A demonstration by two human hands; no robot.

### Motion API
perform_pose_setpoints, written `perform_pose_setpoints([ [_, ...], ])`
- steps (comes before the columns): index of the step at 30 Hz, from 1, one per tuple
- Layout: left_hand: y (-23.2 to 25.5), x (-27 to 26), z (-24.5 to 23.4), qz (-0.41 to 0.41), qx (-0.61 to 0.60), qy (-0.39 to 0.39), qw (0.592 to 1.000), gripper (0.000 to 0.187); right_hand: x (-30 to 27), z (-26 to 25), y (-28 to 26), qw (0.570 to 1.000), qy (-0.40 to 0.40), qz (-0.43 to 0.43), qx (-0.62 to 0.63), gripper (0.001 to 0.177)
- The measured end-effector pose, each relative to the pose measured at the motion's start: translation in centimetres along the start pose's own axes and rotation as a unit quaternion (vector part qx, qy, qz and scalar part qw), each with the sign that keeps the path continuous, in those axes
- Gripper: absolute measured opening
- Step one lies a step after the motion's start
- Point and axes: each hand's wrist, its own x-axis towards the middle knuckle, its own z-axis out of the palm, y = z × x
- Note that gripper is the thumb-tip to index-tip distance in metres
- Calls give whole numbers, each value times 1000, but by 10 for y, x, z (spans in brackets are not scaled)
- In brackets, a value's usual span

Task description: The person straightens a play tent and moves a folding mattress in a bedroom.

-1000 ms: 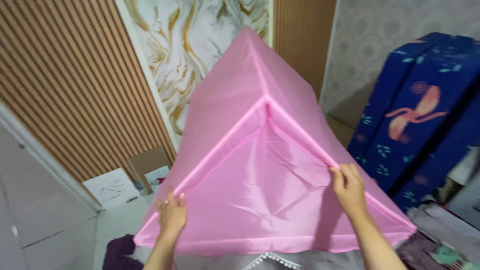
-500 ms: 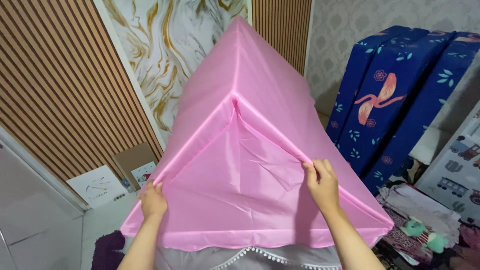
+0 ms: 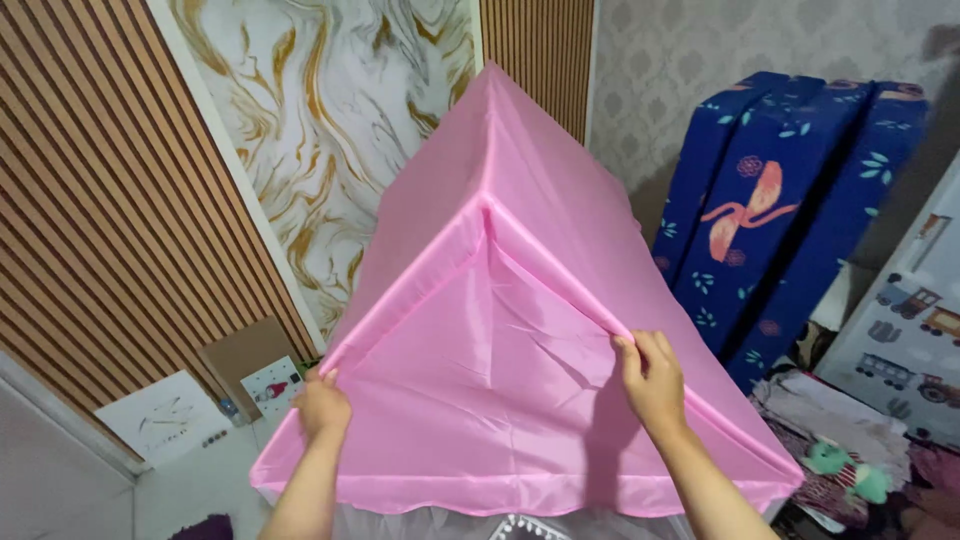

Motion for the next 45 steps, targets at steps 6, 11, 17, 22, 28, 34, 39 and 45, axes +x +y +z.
perform_pose_setpoints([
  [6,-27,69,34,21,-15,20,999,37,-12,53,-19,998,62,3,-29,13],
  [11,-20,116,25,16,-15,-30,999,40,-13,100,-34,992,83,44,-80,16],
  [17,-38,189,66,152,-50,-58,985,55,-3,137,-57,989,97,48,-104,18],
  [22,-29,227,78,157,-69,-87,981,54,8,167,-53,985,102,49,-128,20],
  [28,-28,288,102,163,-86,-110,977,55,28,218,-52,977,129,40,-164,17],
  [34,15,314,73,126,-151,-188,962,50,51,272,-29,962,161,51,-213,13],
  [39,12,370,130,199,-188,-175,946,47,75,305,-30,958,185,51,-213,14],
  [45,82,394,126,265,-165,-129,941,45,87,341,-46,960,172,82,-206,14],
])
